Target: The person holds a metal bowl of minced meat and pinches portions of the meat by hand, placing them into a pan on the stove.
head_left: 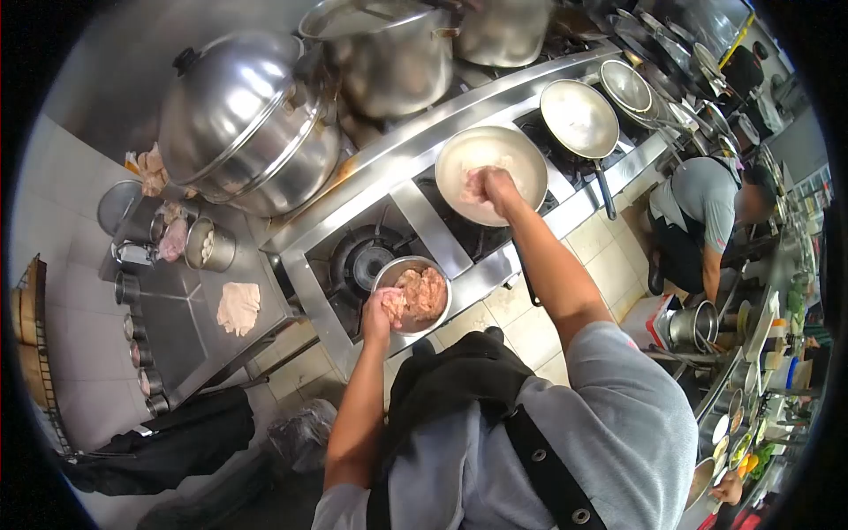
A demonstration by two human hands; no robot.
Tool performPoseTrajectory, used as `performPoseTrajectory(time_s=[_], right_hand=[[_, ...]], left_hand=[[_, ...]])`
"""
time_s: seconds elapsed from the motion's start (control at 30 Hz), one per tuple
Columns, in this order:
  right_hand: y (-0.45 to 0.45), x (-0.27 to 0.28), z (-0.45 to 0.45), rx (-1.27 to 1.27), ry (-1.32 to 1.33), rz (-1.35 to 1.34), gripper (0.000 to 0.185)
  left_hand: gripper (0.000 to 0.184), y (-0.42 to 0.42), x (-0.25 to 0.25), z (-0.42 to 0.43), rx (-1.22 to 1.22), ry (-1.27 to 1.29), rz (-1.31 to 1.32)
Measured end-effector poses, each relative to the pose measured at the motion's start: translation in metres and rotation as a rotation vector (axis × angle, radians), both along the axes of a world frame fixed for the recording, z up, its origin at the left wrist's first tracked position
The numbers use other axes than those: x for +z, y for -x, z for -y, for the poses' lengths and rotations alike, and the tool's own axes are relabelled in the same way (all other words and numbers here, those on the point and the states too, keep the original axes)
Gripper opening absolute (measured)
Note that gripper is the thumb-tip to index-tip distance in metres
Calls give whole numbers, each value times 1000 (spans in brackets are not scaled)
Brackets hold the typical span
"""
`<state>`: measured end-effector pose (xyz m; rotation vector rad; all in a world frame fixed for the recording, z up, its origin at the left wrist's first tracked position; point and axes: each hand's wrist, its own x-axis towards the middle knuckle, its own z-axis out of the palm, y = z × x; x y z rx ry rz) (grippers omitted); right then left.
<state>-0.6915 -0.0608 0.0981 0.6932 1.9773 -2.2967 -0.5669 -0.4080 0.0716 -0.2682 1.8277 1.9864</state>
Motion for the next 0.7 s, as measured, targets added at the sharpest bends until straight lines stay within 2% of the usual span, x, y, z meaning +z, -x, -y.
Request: performPoseTrajectory(time_s=[0.03,0.07,0.13,0.17,0.2,0.23,0.27,0.33,0.37,0.4,0.43,0.5,0.53,0.57,0.6,0.63,0.67,0.7], right_hand=[[14,-6,-12,-25,-224,-18,24],[31,-19,-24,-23,-223,-24,24],[65,-53,-46,-73,-921,-89,24],[79,-67,-53,-71,-921,-94,24],[92,-79,-60,-54,-1057,-76,26],[102,-82,-64,-35,-1193,-58,29],[110,-84,-72,-27,-1192,-63,29],[113,-76,-74,235,-1321,-38,32],[109,-71,-71,248,-1318,-40,32],[100,-51,-66,118,-1244,-48,33],[93,-35,-57,-7,-1166,-56,34],[82,-26,-43,-47,-1085,-224,37],[50,27,-8,28,-1005,-191,37],[23,53,21,182,-873,-338,37],[-3,59,48,328,-726,-473,38],[-23,37,72,533,-613,-435,43],[-60,69,103,807,-538,-426,52],[-82,82,123,1026,-723,-514,60]], left_hand=[[28,0,-11,3,21,-63,19],[27,-1,-15,5,9,-107,17],[25,-2,-13,-1,10,-33,27],[23,-3,-11,-5,9,38,45],[22,-7,-2,-10,18,66,15],[22,-6,-1,-11,25,66,14],[23,-7,-1,-11,41,25,48],[24,-12,-6,-4,72,-14,92],[25,-11,-10,0,75,-120,104],[26,-11,-13,3,80,-227,115],[26,-11,-9,5,97,-226,122],[23,-7,7,6,-63,-217,97],[22,-8,13,6,-41,-189,91],[21,-6,15,4,-21,-160,85],[19,-4,11,7,-31,-125,90],[18,1,6,9,-52,-92,86],[18,5,6,10,-42,-92,96],[17,9,8,8,-92,-140,74]])
